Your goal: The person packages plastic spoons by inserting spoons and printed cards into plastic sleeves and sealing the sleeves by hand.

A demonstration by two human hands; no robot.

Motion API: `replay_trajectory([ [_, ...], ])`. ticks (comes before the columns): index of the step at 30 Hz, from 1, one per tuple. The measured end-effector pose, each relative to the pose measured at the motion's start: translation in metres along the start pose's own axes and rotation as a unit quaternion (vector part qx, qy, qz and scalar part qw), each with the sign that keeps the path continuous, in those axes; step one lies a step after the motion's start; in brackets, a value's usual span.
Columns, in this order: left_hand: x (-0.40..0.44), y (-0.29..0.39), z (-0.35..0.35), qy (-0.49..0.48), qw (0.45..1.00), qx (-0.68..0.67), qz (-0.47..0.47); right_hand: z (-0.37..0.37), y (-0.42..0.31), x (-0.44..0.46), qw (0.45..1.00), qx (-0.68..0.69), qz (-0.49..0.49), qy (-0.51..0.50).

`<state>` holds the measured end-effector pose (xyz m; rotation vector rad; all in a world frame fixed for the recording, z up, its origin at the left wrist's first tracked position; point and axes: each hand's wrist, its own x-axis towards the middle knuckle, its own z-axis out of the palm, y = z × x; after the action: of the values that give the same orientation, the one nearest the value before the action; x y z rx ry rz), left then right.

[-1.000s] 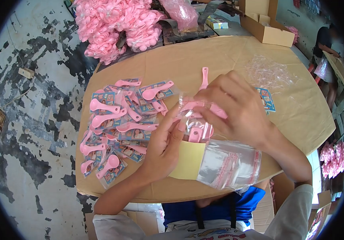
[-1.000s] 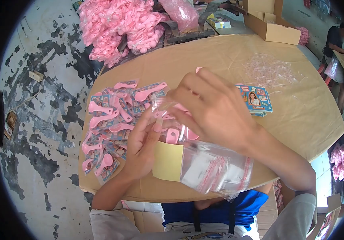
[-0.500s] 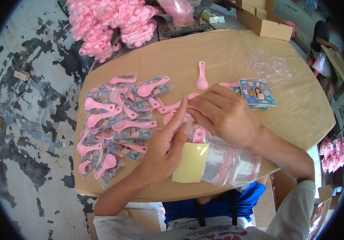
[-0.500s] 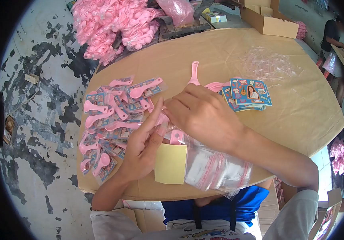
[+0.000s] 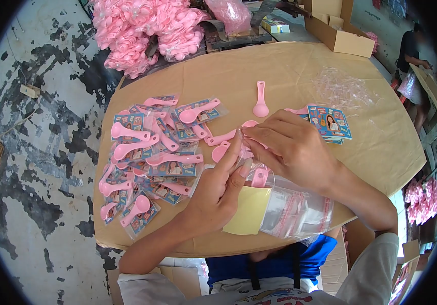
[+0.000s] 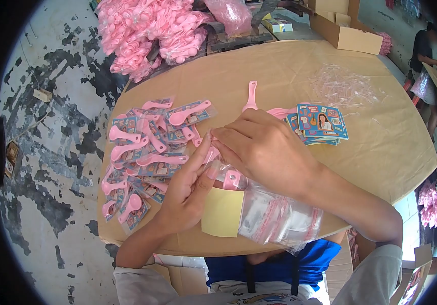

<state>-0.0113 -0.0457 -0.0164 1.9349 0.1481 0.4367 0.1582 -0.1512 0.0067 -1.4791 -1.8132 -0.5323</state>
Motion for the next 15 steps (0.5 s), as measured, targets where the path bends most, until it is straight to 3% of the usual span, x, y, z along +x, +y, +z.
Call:
replay_trajectory([
  [7,0.001,0.0,-0.003,-0.023,1.0,-0.016,-0.002,0.008,0.0,-0.003,0.998,-0.047,-0.033,0.03],
  [15,0.002,0.003,-0.004,-0.064,0.998,0.02,0.003,0.001,0.001,-0.002,0.999,-0.038,-0.004,0.015],
])
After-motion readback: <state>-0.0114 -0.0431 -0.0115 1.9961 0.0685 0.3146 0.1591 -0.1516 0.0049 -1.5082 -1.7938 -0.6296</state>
